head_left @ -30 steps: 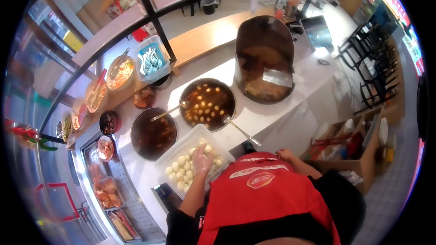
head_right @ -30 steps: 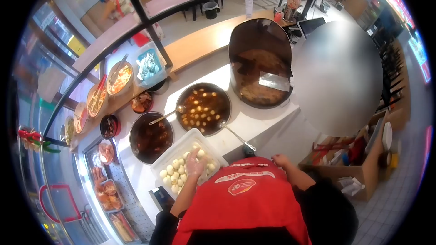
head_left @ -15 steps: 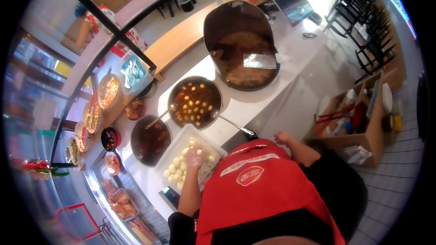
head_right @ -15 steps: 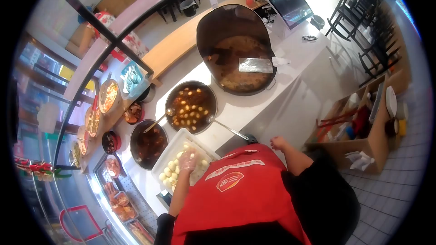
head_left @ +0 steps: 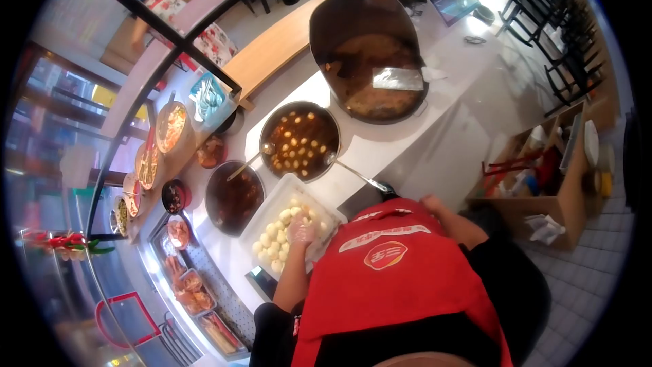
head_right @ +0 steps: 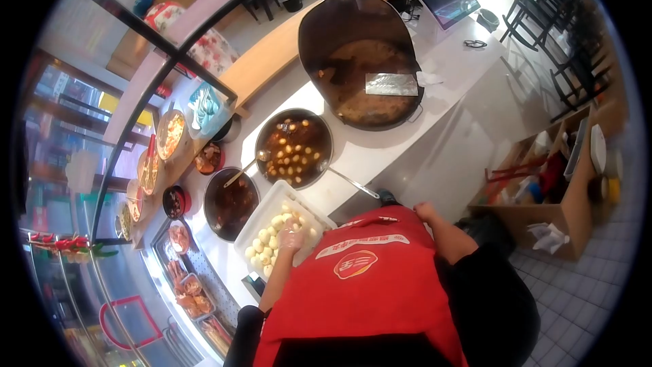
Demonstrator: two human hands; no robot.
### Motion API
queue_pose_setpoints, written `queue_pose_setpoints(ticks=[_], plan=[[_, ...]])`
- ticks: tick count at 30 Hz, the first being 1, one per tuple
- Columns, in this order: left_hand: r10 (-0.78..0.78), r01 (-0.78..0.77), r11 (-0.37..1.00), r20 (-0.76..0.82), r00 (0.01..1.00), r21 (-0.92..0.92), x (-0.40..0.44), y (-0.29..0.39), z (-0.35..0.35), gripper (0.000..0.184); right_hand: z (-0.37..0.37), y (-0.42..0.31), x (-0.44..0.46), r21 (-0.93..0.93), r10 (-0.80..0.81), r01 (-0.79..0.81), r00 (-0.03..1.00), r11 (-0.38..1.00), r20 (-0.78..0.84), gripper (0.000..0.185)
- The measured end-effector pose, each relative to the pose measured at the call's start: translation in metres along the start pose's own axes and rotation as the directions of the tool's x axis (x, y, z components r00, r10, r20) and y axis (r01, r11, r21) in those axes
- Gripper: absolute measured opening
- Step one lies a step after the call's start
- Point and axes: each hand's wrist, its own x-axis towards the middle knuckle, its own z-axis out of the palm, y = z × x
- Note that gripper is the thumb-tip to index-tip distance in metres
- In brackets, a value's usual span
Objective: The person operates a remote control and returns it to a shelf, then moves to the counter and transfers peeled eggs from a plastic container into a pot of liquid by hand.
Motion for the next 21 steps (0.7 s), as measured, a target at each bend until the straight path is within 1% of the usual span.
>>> queue_pose_setpoints(ticks=[1,2,4,5,6,7,8,9,10,11,12,13,14,15,17,18,19,20,21], plan=[[-0.031,0.032,0.999,0.080,0.996,-0.005,0.004,-0.005,0.001,0.060,-0.004,-0.007,-0.002,0.034,0.070,-0.070,0.997,0.997,-0.027,0.032],[-0.038,0.039,0.999,0.084,0.996,-0.009,0.008,-0.011,0.004,0.060,-0.007,-0.013,-0.002,0.068,0.142,-0.138,0.989,0.988,-0.051,0.031],[0.080,-0.081,0.996,-0.004,0.997,-0.048,0.008,-0.024,0.014,0.058,-0.009,-0.017,-0.003,0.086,0.158,-0.153,0.987,0.984,-0.044,0.031],[0.059,-0.061,0.997,-0.058,0.997,-0.038,0.005,-0.019,0.015,0.057,-0.007,-0.017,-0.005,0.111,0.167,-0.162,0.985,0.981,-0.041,0.031],[0.040,-0.043,0.998,-0.057,0.998,-0.041,0.002,-0.022,0.021,0.057,0.002,0.005,0.008,0.099,0.166,-0.162,0.986,0.982,-0.027,0.031],[0.064,-0.068,0.995,-0.052,0.997,-0.068,0.006,-0.025,0.025,0.058,0.013,0.042,0.041,-0.003,-0.064,0.064,0.997,0.998,-0.053,0.033],[0.093,-0.097,0.991,-0.047,0.995,-0.094,0.009,-0.023,0.024,0.059,0.016,0.039,0.044,-0.054,-0.181,0.179,0.982,0.982,-0.053,0.033],[0.085,-0.087,0.992,-0.028,0.996,-0.089,0.008,-0.023,0.025,0.063,0.019,0.036,0.048,-0.105,-0.296,0.290,0.954,0.951,-0.052,0.034],[0.080,-0.082,0.993,-0.027,0.996,-0.089,0.007,-0.024,0.024,0.063,0.019,0.038,0.047,-0.132,-0.216,0.207,0.974,0.970,-0.062,0.035],[0.017,-0.014,0.975,0.015,1.000,-0.221,0.005,-0.025,0.024,0.062,0.015,0.031,0.039,-0.159,-0.134,0.120,0.988,0.980,-0.076,0.036],[-0.040,0.060,0.936,0.065,0.997,-0.346,0.003,-0.024,0.024,0.062,0.012,0.027,0.036,-0.163,-0.130,0.117,0.989,0.980,-0.073,0.036],[-0.045,0.067,0.935,0.070,0.997,-0.348,0.001,-0.024,0.022,0.062,0.010,0.024,0.034,-0.221,-0.115,0.095,0.990,0.971,-0.081,0.037],[-0.063,0.115,0.861,0.120,0.991,-0.496,-0.001,-0.024,0.016,0.059,0.009,0.020,0.031,-0.278,-0.102,0.074,0.991,0.958,-0.089,0.038],[-0.074,0.167,0.761,0.171,0.982,-0.627,-0.003,-0.022,0.010,0.055,0.006,0.010,0.024,-0.281,-0.099,0.073,0.992,0.957,-0.082,0.038],[-0.067,0.172,0.757,0.187,0.980,-0.631,-0.008,-0.016,0.003,0.054,-0.002,-0.012,0.009,-0.112,0.016,-0.025,0.997,0.993,-0.082,0.038],[-0.052,0.169,0.754,0.199,0.979,-0.635,-0.010,-0.015,0.002,0.054,-0.007,-0.023,0.002,-0.118,0.015,-0.024,0.997,0.993,-0.077,0.038],[-0.056,0.172,0.751,0.198,0.979,-0.637,-0.007,-0.021,0.011,0.054,-0.012,-0.034,-0.003,-0.095,0.057,-0.059,0.998,0.994,-0.025,0.042],[-0.040,0.109,0.792,0.128,0.991,-0.601,0.001,-0.032,0.028,0.055,-0.015,-0.042,-0.006,-0.073,0.098,-0.096,0.995,0.993,0.027,0.046],[-0.019,0.049,0.829,0.059,0.998,-0.557,0.002,-0.031,0.032,0.056,-0.015,-0.042,-0.004,-0.076,0.098,-0.096,0.995,0.992,0.029,0.046]])
